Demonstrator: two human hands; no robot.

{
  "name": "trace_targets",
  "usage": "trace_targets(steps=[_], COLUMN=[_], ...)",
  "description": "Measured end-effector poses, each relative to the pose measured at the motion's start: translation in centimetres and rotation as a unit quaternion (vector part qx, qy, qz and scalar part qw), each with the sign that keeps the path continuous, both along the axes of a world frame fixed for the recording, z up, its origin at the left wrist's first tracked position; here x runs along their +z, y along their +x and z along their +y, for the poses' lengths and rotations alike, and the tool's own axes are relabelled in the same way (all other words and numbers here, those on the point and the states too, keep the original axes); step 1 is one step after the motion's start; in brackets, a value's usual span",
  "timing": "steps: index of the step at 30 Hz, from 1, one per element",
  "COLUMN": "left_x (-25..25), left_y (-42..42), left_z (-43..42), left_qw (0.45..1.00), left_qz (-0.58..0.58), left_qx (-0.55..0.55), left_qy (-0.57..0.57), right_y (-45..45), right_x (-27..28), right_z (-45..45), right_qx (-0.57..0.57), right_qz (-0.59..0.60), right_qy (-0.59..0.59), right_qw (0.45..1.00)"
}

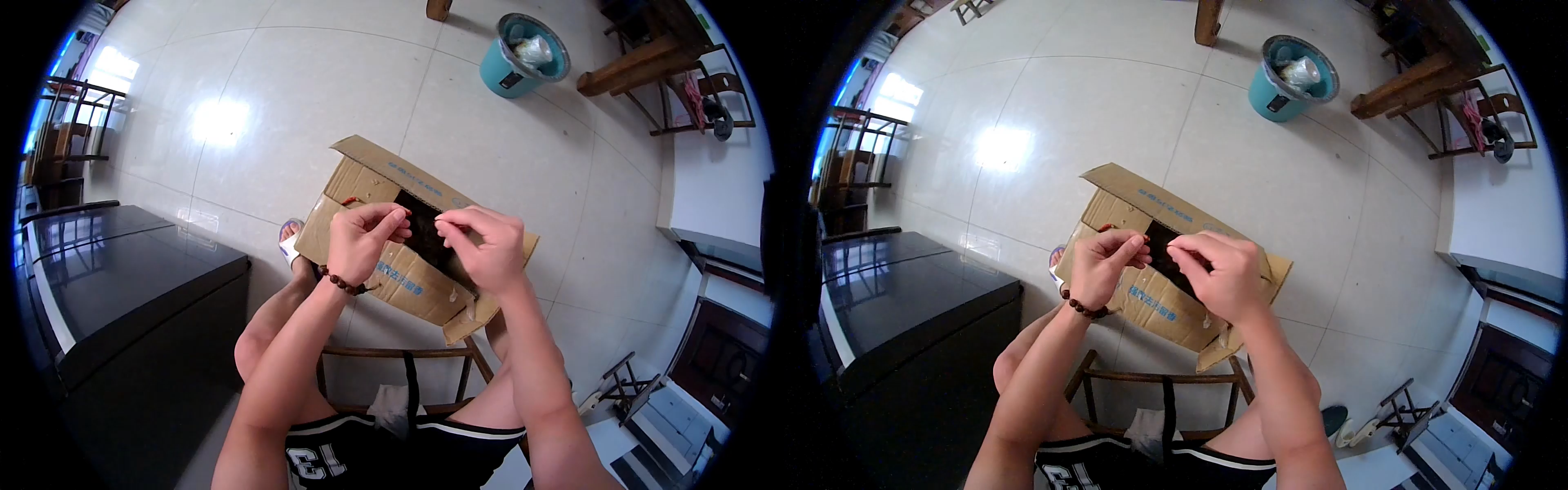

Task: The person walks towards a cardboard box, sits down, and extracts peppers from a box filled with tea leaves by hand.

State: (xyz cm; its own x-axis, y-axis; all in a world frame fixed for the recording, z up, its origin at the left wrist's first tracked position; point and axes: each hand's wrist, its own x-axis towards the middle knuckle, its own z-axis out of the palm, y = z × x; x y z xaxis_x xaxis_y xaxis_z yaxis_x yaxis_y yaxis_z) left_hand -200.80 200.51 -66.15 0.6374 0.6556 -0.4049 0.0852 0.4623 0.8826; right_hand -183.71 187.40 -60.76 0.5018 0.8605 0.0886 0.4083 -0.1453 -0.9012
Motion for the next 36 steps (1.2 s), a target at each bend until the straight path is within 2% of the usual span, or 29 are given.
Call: trace_targets(steps=[1, 3, 4, 6, 9, 13, 16, 18, 25, 28, 36], left_x=[0.3, 1.0, 0.9, 0.7, 0.5, 0.6, -0.1, -1.1, -2.2, -2.2, -2.0], left_y=[-0.2, -0.3, -0.4, -0.5, -0.2, 0.0, -0.1, -0.5, -0.5, -0.3, 0.0], left_z=[0.0, -0.1, -0.2, -0.2, -0.3, -0.3, -0.4, -0.3, -0.3, -0.4, -0.5], left_qw=[1.0, 0.979, 0.979, 0.941, 0.934, 0.931, 0.917, 0.867, 0.849, 0.858, 0.835], left_qz=[0.001, 0.107, 0.106, 0.185, 0.179, 0.186, 0.182, 0.186, 0.172, 0.182, 0.218], left_qx=[0.001, -0.095, -0.097, -0.166, -0.155, -0.151, -0.148, -0.163, -0.176, -0.18, -0.189], left_qy=[0.002, 0.143, 0.142, 0.231, 0.266, 0.275, 0.323, 0.432, 0.468, 0.445, 0.469], right_y=[0.2, 0.6, 0.7, 0.7, 0.8, 1.0, 1.1, 1.2, 1.5, 1.6, 1.7], right_x=[-0.1, -0.2, -0.5, -1.1, -0.6, -0.6, -0.7, -0.7, -0.5, -0.5, -0.5], right_z=[0.0, -0.1, -0.2, -0.2, -0.1, -0.2, -0.3, -0.3, -0.2, -0.2, -0.2], right_qx=[0.001, 0.015, 0.013, 0.005, -0.018, -0.018, -0.024, -0.026, -0.03, -0.027, -0.027], right_qz=[0.001, 0.001, 0.001, 0.002, 0.045, 0.04, 0.044, 0.043, 0.067, 0.059, 0.055], right_qy=[0.002, -0.038, -0.04, -0.047, -0.069, -0.072, -0.078, -0.085, -0.091, -0.093, -0.104], right_qw=[1.0, 0.999, 0.999, 0.999, 0.996, 0.996, 0.996, 0.995, 0.993, 0.994, 0.993])
